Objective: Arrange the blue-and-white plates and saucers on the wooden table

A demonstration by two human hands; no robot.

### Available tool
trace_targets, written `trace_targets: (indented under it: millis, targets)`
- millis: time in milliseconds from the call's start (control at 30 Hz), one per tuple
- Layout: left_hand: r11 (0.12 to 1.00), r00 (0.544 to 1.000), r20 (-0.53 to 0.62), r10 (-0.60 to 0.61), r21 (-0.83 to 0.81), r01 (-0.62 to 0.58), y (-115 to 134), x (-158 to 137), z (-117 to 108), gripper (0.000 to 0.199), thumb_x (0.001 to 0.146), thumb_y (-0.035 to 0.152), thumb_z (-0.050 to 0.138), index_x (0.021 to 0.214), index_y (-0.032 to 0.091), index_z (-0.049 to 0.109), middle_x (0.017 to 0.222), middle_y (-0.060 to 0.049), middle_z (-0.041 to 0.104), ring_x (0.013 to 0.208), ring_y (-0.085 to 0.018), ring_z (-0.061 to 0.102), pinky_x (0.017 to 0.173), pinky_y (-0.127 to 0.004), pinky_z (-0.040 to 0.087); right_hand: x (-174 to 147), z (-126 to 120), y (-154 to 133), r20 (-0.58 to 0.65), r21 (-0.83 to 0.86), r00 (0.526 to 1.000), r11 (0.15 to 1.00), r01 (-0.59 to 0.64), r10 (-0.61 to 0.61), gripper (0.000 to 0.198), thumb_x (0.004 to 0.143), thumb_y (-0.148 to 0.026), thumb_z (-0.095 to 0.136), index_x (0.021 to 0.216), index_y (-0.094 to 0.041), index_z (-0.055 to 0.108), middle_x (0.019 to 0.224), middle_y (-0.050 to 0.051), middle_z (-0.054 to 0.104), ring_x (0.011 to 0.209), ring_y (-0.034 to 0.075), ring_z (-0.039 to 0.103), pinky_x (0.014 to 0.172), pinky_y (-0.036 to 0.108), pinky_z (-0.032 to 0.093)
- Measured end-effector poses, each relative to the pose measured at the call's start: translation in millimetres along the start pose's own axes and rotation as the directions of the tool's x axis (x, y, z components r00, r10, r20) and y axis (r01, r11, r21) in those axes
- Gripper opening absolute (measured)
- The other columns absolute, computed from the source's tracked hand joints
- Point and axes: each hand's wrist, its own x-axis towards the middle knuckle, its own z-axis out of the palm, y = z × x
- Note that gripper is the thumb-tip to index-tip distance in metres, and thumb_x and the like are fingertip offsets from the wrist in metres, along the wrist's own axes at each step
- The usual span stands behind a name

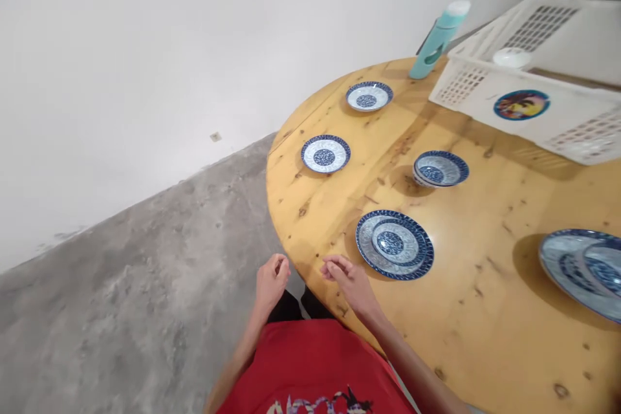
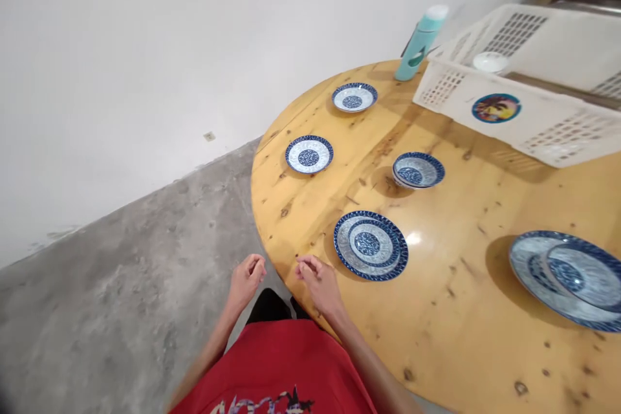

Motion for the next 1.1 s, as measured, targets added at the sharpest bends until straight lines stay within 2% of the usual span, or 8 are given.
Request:
trace_targets:
  millis: [100,200,433,633,800,900,1000,1100]
  targets:
    - [0.992,0.99,0.08,0.114,0.035,-0.118,24.6,28.2,5.0,0.023,0.092,0.034,0.04,0.078,0.022,0.055,0.069,0.001,0.064,0.063,-0.013,0.059,0.067,-0.024,0.043,8.3,-4.4,-18.1,-0.054,0.016,0.997,0.998,0.053,-0.053,0.047,0.066,-0.062,0.071,0.083,-0.018,0.069,0.071,0.006,0.069,0.068,0.021,0.066,0.072,0.036,0.058]
    - [0.978,0.967,0.172,0.19,0.052,-0.201,44.9,56.0,13.0,0.021,0.091,0.03,0.043,0.075,0.021,0.054,0.068,0.002,0.063,0.064,-0.012,0.058,0.066,-0.023,0.042,14.9,-13.7,-27.1,-0.169,-0.002,0.981,0.995,0.095,-0.094,0.049,0.067,-0.061,0.072,0.087,-0.016,0.069,0.073,0.006,0.07,0.067,0.019,0.067,0.071,0.036,0.059]
    - [0.951,0.887,0.389,0.25,0.073,-0.3,71.6,132.1,18.5,0.017,0.089,0.024,0.047,0.079,0.02,0.06,0.068,0.003,0.063,0.062,-0.011,0.052,0.063,-0.022,0.038,42.4,-32.7,-26.8,-0.456,-0.111,0.879,0.988,0.103,-0.143,0.039,0.078,-0.052,0.07,0.094,-0.017,0.075,0.08,0.007,0.072,0.069,0.019,0.067,0.072,0.034,0.059]
    - [0.908,0.77,0.544,0.335,0.032,-0.418,95.1,211.2,-1.0,0.02,0.092,0.026,0.047,0.08,0.02,0.062,0.068,0.003,0.065,0.062,-0.011,0.055,0.064,-0.022,0.038,75.8,-33.0,-48.1,-0.723,-0.033,0.69,0.999,0.023,-0.04,0.037,0.072,-0.05,0.073,0.089,-0.017,0.075,0.078,0.007,0.073,0.066,0.02,0.068,0.069,0.033,0.058]
    - [0.832,0.64,0.625,0.446,-0.025,-0.554,143.0,270.4,-1.2,0.02,0.093,0.029,0.047,0.085,0.021,0.063,0.073,0.003,0.068,0.067,-0.012,0.06,0.067,-0.022,0.042,95.6,-46.8,-75.2,-0.852,0.001,0.524,1.0,-0.028,0.016,0.036,0.069,-0.046,0.071,0.088,-0.016,0.074,0.079,0.007,0.073,0.066,0.02,0.069,0.067,0.032,0.058]
    - [0.78,0.583,0.649,0.489,-0.026,-0.625,179.1,292.2,14.2,0.02,0.093,0.03,0.047,0.087,0.022,0.064,0.078,0.001,0.071,0.074,-0.014,0.064,0.07,-0.023,0.044,106.4,-66.8,-91.4,-0.907,-0.018,0.42,0.998,-0.066,0.011,0.032,0.069,-0.04,0.068,0.09,-0.016,0.074,0.081,0.006,0.073,0.067,0.019,0.069,0.066,0.031,0.058]
    - [0.737,0.546,0.67,0.504,-0.004,-0.675,212.8,305.4,40.6,0.019,0.093,0.031,0.047,0.088,0.023,0.064,0.085,0.0,0.073,0.08,-0.016,0.066,0.074,-0.025,0.045,121.7,-96.0,-103.2,-0.934,-0.062,0.358,0.992,-0.106,-0.02,0.03,0.069,-0.032,0.065,0.092,-0.015,0.072,0.082,0.006,0.073,0.07,0.019,0.069,0.066,0.03,0.058]
    - [0.707,0.516,0.7,0.494,0.022,-0.707,240.3,313.5,75.4,0.019,0.093,0.032,0.047,0.092,0.024,0.063,0.09,-0.001,0.074,0.083,-0.018,0.067,0.075,-0.026,0.047,142.0,-133.3,-103.4,-0.955,-0.085,0.294,0.987,-0.134,-0.042,0.032,0.069,-0.027,0.063,0.096,-0.011,0.072,0.079,0.007,0.071,0.07,0.018,0.069,0.068,0.028,0.057]
